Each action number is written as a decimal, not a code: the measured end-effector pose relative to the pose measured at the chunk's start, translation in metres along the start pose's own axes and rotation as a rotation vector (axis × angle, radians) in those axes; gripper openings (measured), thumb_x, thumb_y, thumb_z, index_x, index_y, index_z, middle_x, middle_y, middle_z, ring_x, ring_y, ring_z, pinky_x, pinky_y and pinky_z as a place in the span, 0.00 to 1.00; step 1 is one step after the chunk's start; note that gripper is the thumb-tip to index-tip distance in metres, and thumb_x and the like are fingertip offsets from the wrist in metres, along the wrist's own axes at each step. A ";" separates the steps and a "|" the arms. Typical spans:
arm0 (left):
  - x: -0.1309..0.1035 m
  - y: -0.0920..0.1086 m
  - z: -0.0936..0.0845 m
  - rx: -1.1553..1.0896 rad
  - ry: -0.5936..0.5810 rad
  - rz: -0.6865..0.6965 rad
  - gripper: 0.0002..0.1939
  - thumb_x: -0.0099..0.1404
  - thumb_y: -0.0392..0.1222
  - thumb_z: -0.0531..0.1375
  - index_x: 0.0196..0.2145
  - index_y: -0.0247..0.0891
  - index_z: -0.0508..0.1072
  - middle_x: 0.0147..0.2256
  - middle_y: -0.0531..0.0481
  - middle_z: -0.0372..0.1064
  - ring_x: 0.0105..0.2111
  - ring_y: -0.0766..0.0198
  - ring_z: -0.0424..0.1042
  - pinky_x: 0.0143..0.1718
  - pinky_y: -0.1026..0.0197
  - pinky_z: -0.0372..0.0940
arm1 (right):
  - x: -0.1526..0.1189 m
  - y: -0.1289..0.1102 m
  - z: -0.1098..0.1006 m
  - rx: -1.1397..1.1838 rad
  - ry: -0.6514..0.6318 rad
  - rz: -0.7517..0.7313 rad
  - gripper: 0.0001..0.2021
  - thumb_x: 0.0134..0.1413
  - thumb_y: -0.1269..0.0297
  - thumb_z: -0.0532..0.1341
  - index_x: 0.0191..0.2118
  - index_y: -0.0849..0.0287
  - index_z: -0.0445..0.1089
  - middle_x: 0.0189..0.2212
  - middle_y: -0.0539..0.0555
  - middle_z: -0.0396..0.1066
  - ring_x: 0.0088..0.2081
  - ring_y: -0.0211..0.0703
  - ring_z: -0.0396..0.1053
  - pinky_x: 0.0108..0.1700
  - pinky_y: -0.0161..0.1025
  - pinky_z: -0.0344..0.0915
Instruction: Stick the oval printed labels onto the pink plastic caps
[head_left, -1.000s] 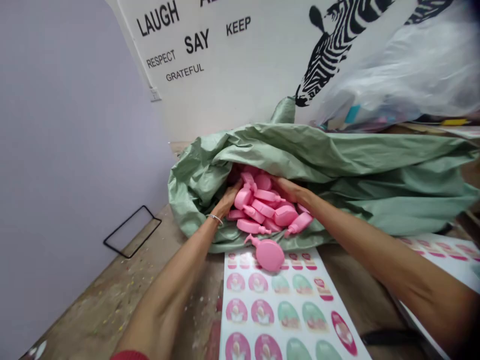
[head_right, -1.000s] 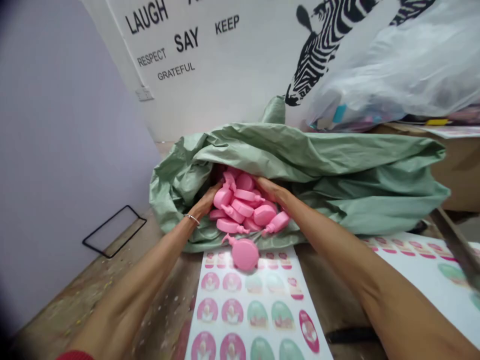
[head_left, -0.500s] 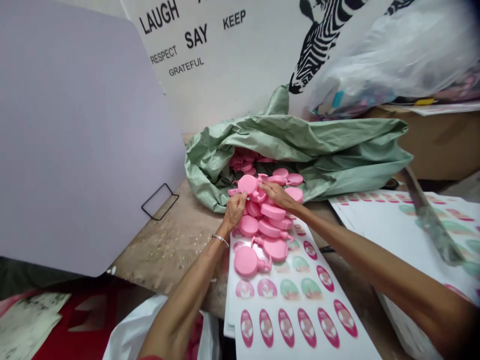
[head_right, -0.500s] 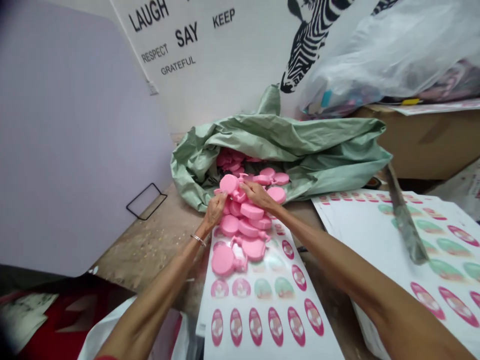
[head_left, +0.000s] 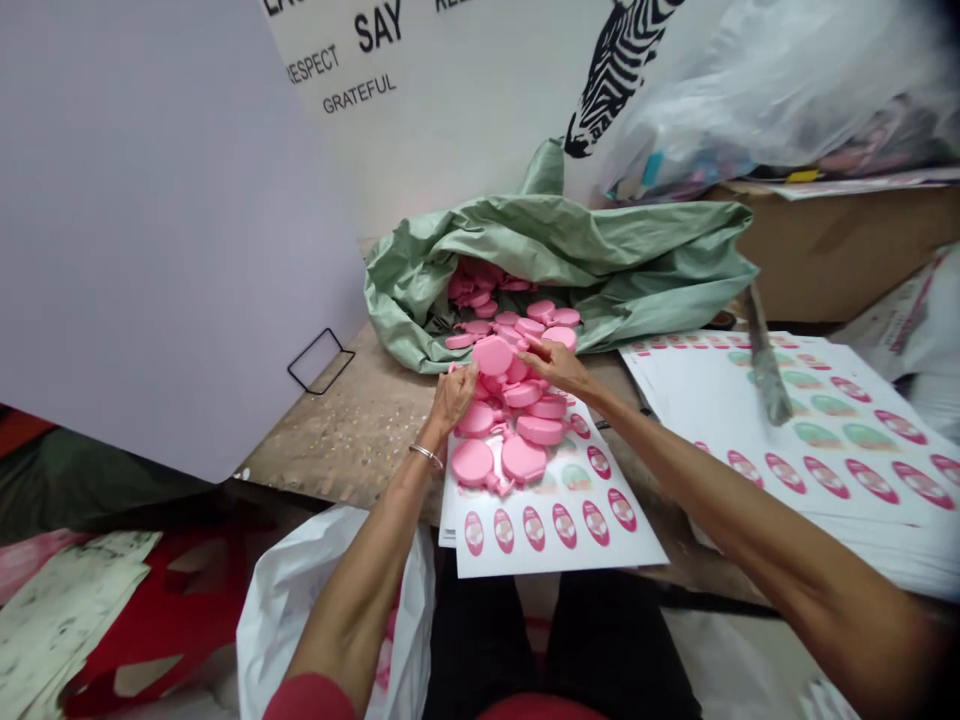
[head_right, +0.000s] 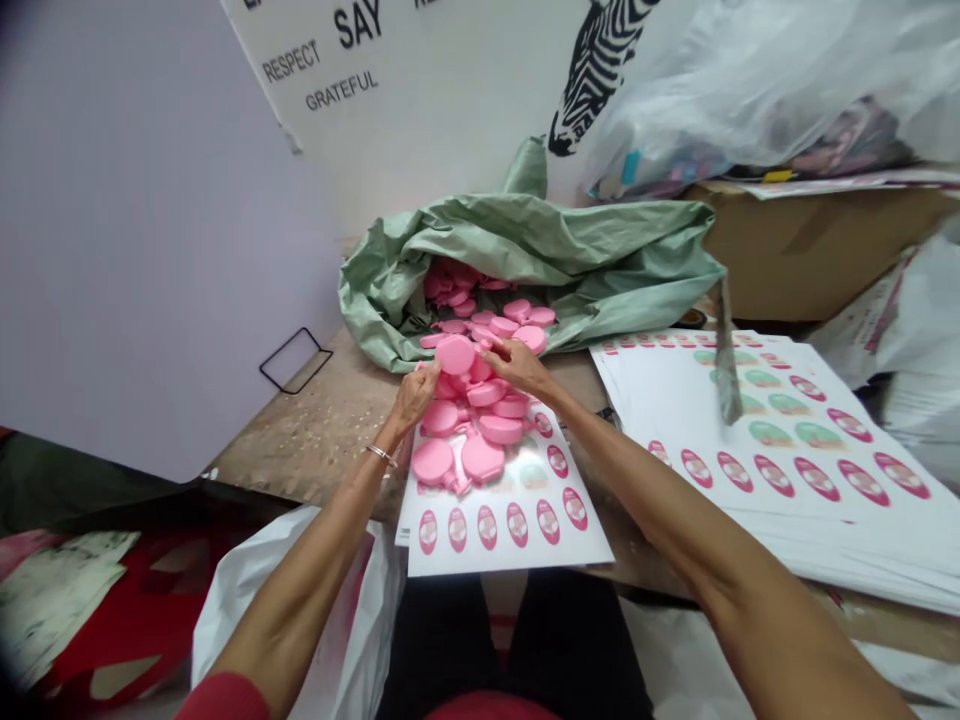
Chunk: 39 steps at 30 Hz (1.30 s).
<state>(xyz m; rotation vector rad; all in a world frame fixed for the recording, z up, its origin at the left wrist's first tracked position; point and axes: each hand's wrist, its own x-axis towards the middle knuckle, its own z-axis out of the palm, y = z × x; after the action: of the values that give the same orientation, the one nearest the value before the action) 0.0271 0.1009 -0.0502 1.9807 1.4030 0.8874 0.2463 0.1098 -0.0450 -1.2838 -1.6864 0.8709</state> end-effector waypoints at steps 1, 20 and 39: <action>-0.004 0.002 -0.002 0.001 -0.017 0.006 0.23 0.71 0.48 0.45 0.24 0.38 0.67 0.24 0.51 0.66 0.31 0.60 0.67 0.52 0.53 0.58 | -0.003 -0.002 -0.006 -0.056 -0.006 -0.015 0.17 0.53 0.50 0.58 0.37 0.60 0.70 0.26 0.49 0.67 0.31 0.41 0.64 0.34 0.37 0.61; -0.179 0.031 -0.026 0.224 0.014 0.067 0.44 0.58 0.57 0.63 0.65 0.35 0.53 0.65 0.32 0.48 0.65 0.44 0.49 0.61 0.41 0.53 | -0.144 0.022 -0.076 -1.037 -0.037 0.108 0.13 0.58 0.69 0.50 0.42 0.68 0.68 0.35 0.69 0.73 0.36 0.57 0.72 0.38 0.47 0.62; -0.192 0.015 -0.043 0.395 -0.328 0.036 0.49 0.49 0.57 0.70 0.63 0.36 0.58 0.65 0.29 0.48 0.65 0.38 0.47 0.61 0.32 0.47 | -0.142 -0.046 0.025 -1.024 -0.191 -0.088 0.24 0.57 0.47 0.57 0.52 0.59 0.68 0.40 0.62 0.77 0.39 0.54 0.75 0.34 0.41 0.62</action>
<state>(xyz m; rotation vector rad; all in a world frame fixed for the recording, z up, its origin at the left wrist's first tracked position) -0.0431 -0.0836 -0.0501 2.3171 1.4293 0.2868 0.2249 -0.0398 -0.0428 -1.7676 -2.4480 0.0039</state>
